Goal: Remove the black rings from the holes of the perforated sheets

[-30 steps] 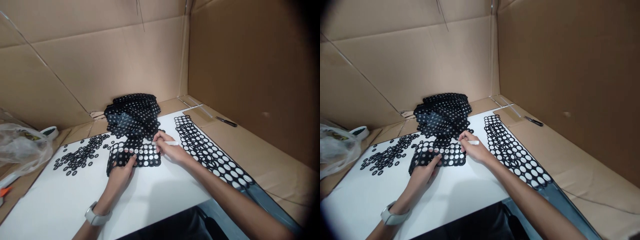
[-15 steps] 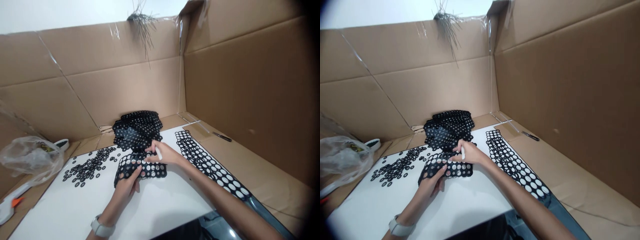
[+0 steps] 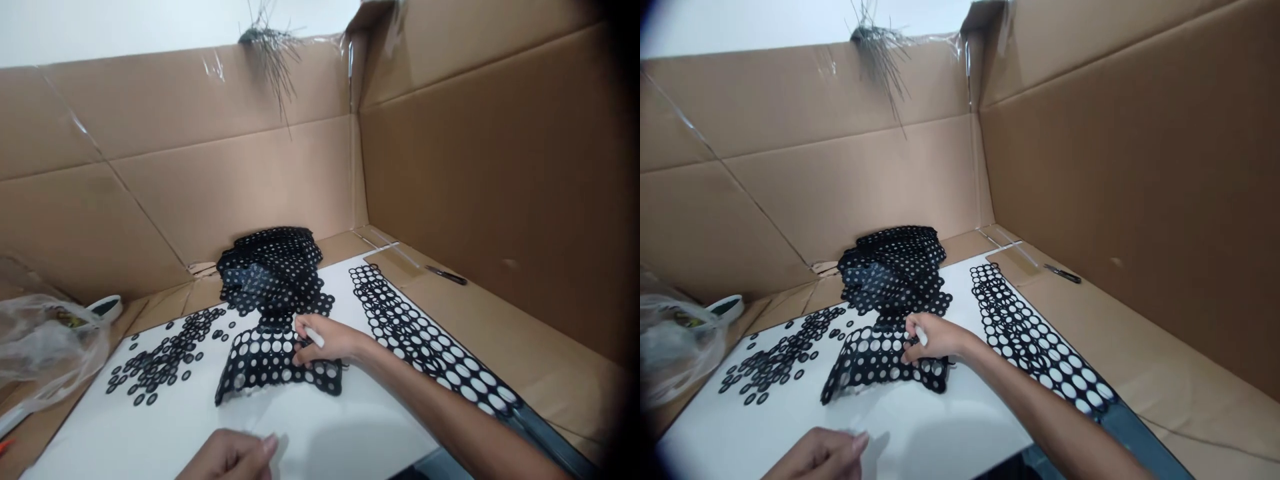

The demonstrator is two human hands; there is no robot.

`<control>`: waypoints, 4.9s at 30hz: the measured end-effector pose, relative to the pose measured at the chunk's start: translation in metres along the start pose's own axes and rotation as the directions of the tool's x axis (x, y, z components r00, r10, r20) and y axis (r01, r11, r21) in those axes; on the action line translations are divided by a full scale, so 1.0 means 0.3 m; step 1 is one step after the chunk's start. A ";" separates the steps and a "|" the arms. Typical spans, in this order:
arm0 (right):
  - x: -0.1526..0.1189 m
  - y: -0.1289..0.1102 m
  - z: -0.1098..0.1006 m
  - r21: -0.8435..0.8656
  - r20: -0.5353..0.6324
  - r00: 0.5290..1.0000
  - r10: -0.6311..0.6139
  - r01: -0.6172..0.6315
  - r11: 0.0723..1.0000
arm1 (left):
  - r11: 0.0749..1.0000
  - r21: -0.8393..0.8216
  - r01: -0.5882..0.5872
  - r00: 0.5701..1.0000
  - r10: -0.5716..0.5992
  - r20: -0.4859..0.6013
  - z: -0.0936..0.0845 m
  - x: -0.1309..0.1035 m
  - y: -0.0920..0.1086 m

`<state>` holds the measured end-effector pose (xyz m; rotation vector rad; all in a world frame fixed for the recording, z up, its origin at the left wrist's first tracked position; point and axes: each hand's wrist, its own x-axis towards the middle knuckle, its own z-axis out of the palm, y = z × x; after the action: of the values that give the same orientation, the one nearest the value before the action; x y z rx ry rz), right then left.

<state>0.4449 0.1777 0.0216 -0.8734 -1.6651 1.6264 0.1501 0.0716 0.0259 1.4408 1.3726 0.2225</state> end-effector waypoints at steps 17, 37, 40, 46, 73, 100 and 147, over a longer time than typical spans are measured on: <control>-0.036 -0.055 0.035 -0.123 0.004 0.984 -0.178 0.177 0.976 | 0.864 0.240 -0.442 0.885 0.464 -0.040 0.011 0.211 0.162; -0.075 -0.083 -0.096 -0.270 -0.136 0.984 0.112 -0.146 0.952 | 0.726 0.621 0.296 0.593 0.369 -0.715 -0.395 0.244 0.045; -0.070 -0.089 -0.084 -0.295 -0.175 0.977 0.118 -0.166 0.941 | 0.754 0.656 -0.011 0.574 0.542 -0.614 -0.253 0.241 0.101; -0.070 -0.094 -0.061 -0.268 -0.157 0.979 0.127 -0.166 0.949 | 0.691 0.608 -0.390 0.733 0.633 -0.249 0.023 0.233 0.176; -0.067 -0.088 0.084 -0.226 -0.083 0.995 -0.059 0.039 0.973 | 0.752 0.416 -0.511 0.805 0.589 -0.075 0.025 0.208 0.140; -0.058 -0.065 0.005 -0.237 -0.136 0.977 -0.163 0.127 0.963 | 0.841 -0.194 -0.504 0.793 0.362 -0.491 -0.170 0.254 0.121; -0.064 -0.104 -0.036 -0.281 -0.228 0.970 -0.089 0.022 0.959 | 0.886 0.307 -0.347 0.661 0.463 -0.590 -0.265 0.232 0.087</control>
<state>0.4640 0.1678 0.0532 -1.1019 -1.7506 1.2118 0.1290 0.1771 0.0421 1.9145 1.6145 1.0145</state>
